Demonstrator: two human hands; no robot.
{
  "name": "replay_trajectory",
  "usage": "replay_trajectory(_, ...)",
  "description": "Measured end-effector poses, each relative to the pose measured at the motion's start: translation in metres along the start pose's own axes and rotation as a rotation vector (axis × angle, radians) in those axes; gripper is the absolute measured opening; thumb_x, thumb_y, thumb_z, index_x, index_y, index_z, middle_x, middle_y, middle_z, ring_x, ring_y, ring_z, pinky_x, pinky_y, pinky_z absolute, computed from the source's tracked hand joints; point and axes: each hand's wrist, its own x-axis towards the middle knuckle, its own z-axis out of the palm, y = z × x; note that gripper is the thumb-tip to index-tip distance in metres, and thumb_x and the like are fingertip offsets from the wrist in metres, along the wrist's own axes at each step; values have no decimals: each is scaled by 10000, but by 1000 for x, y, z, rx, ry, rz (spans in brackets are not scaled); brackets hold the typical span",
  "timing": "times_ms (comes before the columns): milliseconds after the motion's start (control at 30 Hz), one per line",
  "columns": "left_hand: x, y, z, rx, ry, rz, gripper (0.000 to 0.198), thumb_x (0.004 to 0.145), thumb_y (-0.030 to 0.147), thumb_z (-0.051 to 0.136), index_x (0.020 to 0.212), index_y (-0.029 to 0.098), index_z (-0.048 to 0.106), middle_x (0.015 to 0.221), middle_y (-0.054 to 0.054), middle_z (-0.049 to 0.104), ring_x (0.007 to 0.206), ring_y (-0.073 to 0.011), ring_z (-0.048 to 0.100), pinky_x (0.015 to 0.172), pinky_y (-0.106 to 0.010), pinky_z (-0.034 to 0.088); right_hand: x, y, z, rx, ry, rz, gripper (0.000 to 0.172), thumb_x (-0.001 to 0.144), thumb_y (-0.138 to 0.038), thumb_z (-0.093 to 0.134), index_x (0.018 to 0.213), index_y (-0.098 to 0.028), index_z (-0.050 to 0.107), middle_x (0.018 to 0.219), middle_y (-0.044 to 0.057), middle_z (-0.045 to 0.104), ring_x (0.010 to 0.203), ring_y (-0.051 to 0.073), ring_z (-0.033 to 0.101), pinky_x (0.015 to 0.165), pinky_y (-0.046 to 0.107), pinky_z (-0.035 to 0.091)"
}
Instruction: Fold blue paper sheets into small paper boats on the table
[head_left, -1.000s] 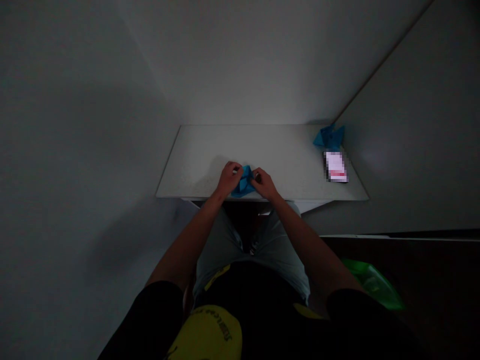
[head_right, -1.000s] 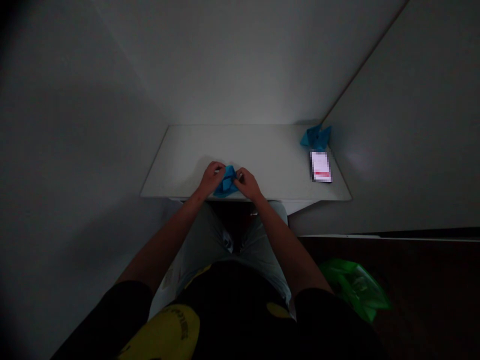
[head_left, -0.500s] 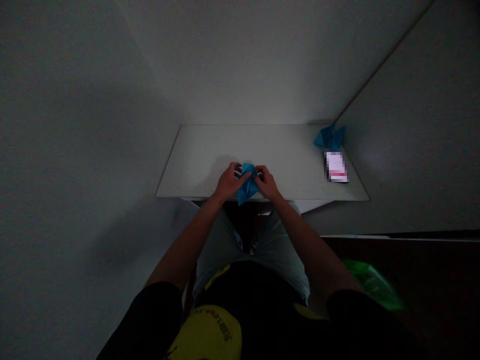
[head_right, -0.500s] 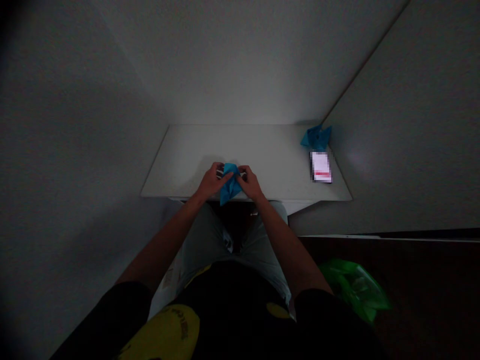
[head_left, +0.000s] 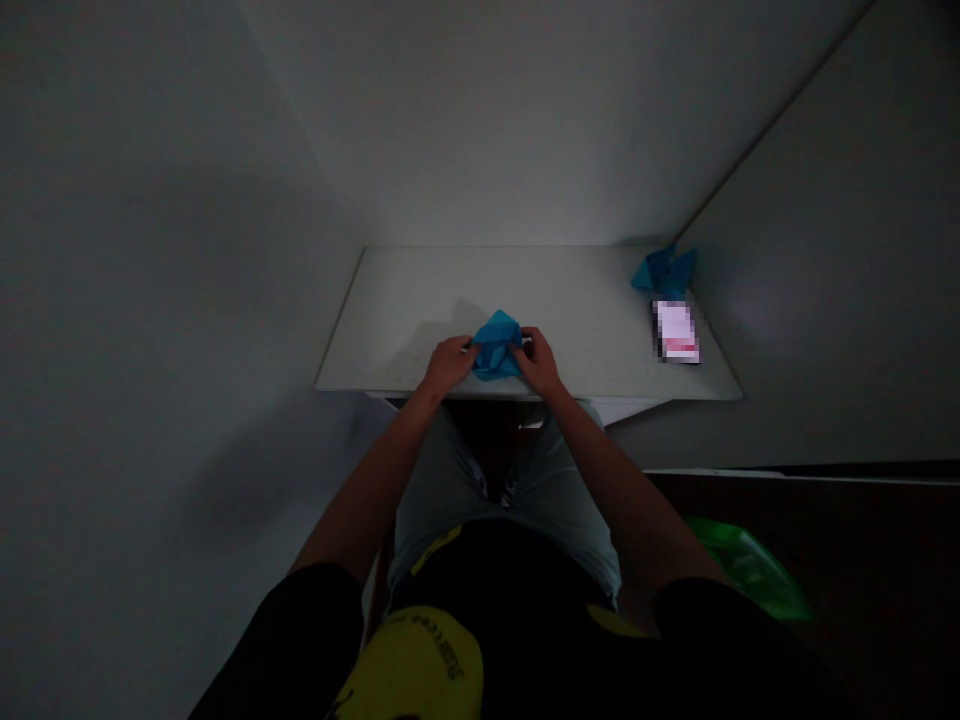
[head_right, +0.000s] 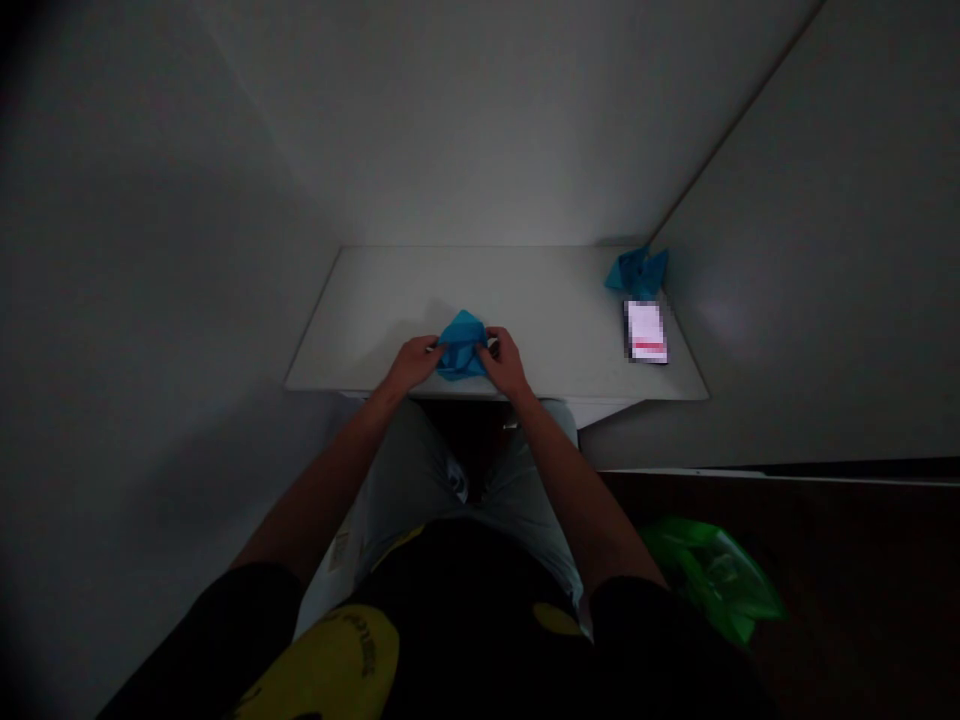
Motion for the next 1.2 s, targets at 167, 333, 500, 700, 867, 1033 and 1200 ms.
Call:
replay_trajectory(167, 3, -1, -2, 154, 65, 67, 213, 986, 348, 666, 883, 250, 825, 875, -105, 778, 894, -297, 721, 835, -384, 531, -2, -2, 0, -107, -23, -99, 370, 934, -522, 677, 1166, -241, 609, 1015, 45, 643, 795, 192, 592, 732, 350, 531)
replay_trajectory(333, 2, -2, 1, 170, 86, 174, 229, 982, 361, 661, 869, 245, 824, 879, -117, 737, 919, -291, 694, 830, -379, 546, -3, -3, 1, -146, 5, -184, 400, 910, -542, 737, 1143, -236, 629, 1069, 83, 634, 934, 240, 618, 828, 394, 562)
replay_trajectory(500, 2, 6, -3, 201, 74, 80, 248, 1003, 329, 608, 880, 209, 788, 963, -128, 748, 966, -285, 705, 905, -388, 544, -4, 0, 3, -3, -39, -107, 706, 847, -636, 816, 1377, -257, 544, 1241, 101, 627, 760, 173, 590, 667, 348, 560)
replay_trajectory(700, 5, 7, -15, -219, -74, -113, 265, 1002, 340, 542, 938, 184, 746, 920, -75, 771, 847, -235, 739, 831, -355, 586, -3, 2, 3, 25, -141, -82, 798, 847, -648, 821, 1469, -275, 489, 1256, 92, 663, 769, 177, 617, 653, 340, 559)
replay_trajectory(867, 5, -1, -22, -283, -104, -155, 217, 943, 373, 624, 885, 184, 714, 886, -62, 755, 835, -231, 721, 855, -371, 590, -1, 5, 3, 22, -9, -87, 522, 967, -489, 690, 1413, -269, 531, 1288, 101, 627, 817, 187, 592, 708, 354, 553)
replay_trajectory(1033, 0, 3, -19, -318, 40, 15, 53, 865, 248, 652, 895, 204, 661, 1235, -94, 748, 1133, -229, 712, 1009, -381, 581, 0, 6, 2, -81, 144, -169, 218, 940, -369, 667, 1106, -244, 603, 1153, 98, 598, 914, 226, 571, 802, 388, 546)
replay_trajectory(1200, -6, 21, -7, -282, -64, 265, 77, 865, 174, 643, 823, 216, 594, 1476, -108, 672, 1379, -252, 625, 1129, -442, 537, 0, 3, 2, -59, 17, -127, 195, 947, -437, 621, 959, -243, 617, 906, 36, 635, 769, 195, 555, 742, 355, 512)
